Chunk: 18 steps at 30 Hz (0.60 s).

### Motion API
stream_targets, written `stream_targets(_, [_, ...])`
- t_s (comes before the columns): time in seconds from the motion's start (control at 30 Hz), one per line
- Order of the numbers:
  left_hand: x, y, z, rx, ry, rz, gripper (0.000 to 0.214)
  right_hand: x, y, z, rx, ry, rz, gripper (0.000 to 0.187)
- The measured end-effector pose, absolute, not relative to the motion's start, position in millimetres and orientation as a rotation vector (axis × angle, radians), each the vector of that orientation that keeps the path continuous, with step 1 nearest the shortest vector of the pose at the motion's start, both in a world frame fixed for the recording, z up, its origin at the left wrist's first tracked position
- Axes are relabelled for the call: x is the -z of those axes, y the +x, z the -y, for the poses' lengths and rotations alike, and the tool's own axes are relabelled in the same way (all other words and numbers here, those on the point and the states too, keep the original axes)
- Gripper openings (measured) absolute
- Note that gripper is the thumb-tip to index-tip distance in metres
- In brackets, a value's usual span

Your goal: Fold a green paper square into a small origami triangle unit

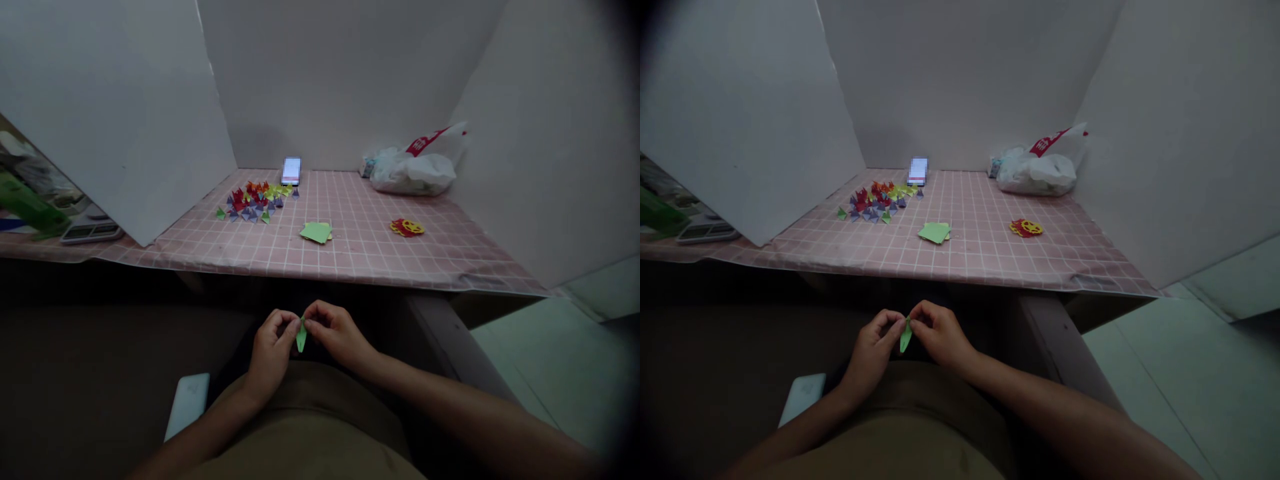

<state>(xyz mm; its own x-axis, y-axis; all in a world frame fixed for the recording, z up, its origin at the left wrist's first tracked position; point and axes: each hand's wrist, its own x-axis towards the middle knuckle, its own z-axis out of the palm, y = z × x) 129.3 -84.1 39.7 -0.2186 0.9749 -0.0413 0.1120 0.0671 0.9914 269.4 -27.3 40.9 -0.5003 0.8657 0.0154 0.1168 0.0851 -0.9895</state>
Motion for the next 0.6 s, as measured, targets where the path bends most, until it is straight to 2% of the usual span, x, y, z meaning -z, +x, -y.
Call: stream_targets(0.6, [-35.7,125.9,83.2,-1.281,1.249,-1.498,0.019,-45.2,269.9,28.8,-1.496,-0.988,1.769,0.006])
